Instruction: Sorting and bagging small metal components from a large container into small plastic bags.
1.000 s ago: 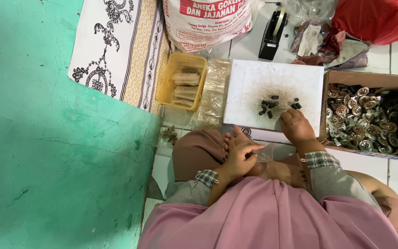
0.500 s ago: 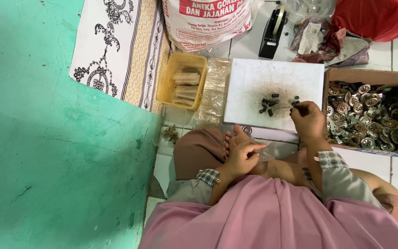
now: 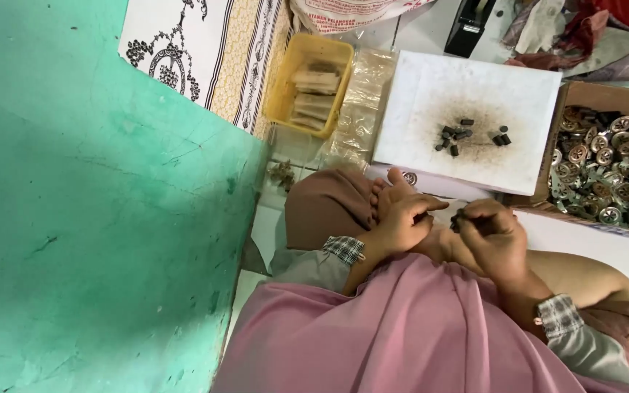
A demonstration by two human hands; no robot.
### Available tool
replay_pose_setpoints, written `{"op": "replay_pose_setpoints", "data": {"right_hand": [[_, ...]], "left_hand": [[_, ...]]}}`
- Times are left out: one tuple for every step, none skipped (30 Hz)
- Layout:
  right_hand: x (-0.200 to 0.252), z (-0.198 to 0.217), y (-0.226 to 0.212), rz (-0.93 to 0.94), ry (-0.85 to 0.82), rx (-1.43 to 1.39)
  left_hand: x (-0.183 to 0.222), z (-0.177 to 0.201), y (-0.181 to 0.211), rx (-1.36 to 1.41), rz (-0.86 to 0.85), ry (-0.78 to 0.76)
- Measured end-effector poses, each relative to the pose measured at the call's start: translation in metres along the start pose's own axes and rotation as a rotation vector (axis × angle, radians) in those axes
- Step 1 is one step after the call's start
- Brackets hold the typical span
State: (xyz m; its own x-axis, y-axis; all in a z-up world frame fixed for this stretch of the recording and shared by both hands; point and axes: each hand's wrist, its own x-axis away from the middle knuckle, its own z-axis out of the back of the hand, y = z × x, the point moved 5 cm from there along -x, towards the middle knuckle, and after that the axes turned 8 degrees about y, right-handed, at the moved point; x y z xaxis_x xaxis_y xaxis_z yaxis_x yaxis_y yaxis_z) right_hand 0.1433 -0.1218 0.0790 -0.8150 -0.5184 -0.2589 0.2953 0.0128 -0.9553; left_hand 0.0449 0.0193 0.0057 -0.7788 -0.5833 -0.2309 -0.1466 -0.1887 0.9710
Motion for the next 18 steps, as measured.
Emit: {"op": "replay_pose_setpoints", "data": {"right_hand": [[-0.001,-0.003,0.000,0.001,-0.001,0.000],[-0.002,-0.006,-0.005,0.086,-0.020,0.097],[-0.003,-0.010,-0.008,0.171,-0.037,0.193],[0.000,-0.010,-0.004,0.172,-0.036,0.194],[0.001,-0.013,-0.003,0.270,-0.058,0.277],[0.004,-0.015,-0.002,0.368,-0.079,0.360],[0.005,-0.014,0.005,0.368,-0.078,0.361],[0.009,-0.015,0.008,0.483,-0.093,0.424],[0.013,-0.017,0.011,0.600,-0.106,0.488],[0.011,-0.019,0.002,0.603,-0.106,0.490],[0.010,-0.022,-0.006,0.637,-0.131,0.523],[0.009,-0.024,-0.015,0.672,-0.157,0.556],[0.008,-0.025,-0.022,0.678,-0.149,0.564],[0.008,-0.027,-0.028,0.688,-0.169,0.575],[0.007,-0.028,-0.035,0.698,-0.190,0.584],[0.005,-0.026,-0.033,0.706,-0.182,0.590],[0.004,-0.024,-0.032,0.708,-0.178,0.588],[0.004,-0.023,-0.030,0.710,-0.173,0.586]], "left_hand": [[-0.002,0.002,0.011,0.000,0.000,0.002],[-0.005,0.005,0.022,-0.007,0.004,0.005],[-0.007,0.008,0.033,-0.015,0.008,0.006],[-0.005,0.006,0.034,-0.014,0.007,0.006],[-0.004,0.005,0.035,-0.010,0.007,0.006],[-0.004,0.004,0.035,-0.006,0.008,0.006],[-0.003,0.003,0.037,-0.006,0.007,0.006],[-0.003,0.003,0.038,-0.015,0.002,0.010],[-0.003,0.003,0.039,-0.024,-0.004,0.015],[-0.002,0.004,0.036,-0.022,-0.007,0.015],[-0.001,0.003,0.033,-0.024,-0.011,0.009],[0.000,0.002,0.030,-0.026,-0.015,0.004],[-0.001,0.004,0.036,-0.020,-0.025,-0.001],[-0.002,0.006,0.042,-0.034,-0.021,-0.003],[-0.004,0.008,0.048,-0.050,-0.019,-0.002],[-0.006,0.007,0.046,-0.047,-0.030,-0.006],[-0.004,0.007,0.043,-0.042,-0.033,-0.009],[-0.003,0.007,0.040,-0.038,-0.036,-0.012]]}}
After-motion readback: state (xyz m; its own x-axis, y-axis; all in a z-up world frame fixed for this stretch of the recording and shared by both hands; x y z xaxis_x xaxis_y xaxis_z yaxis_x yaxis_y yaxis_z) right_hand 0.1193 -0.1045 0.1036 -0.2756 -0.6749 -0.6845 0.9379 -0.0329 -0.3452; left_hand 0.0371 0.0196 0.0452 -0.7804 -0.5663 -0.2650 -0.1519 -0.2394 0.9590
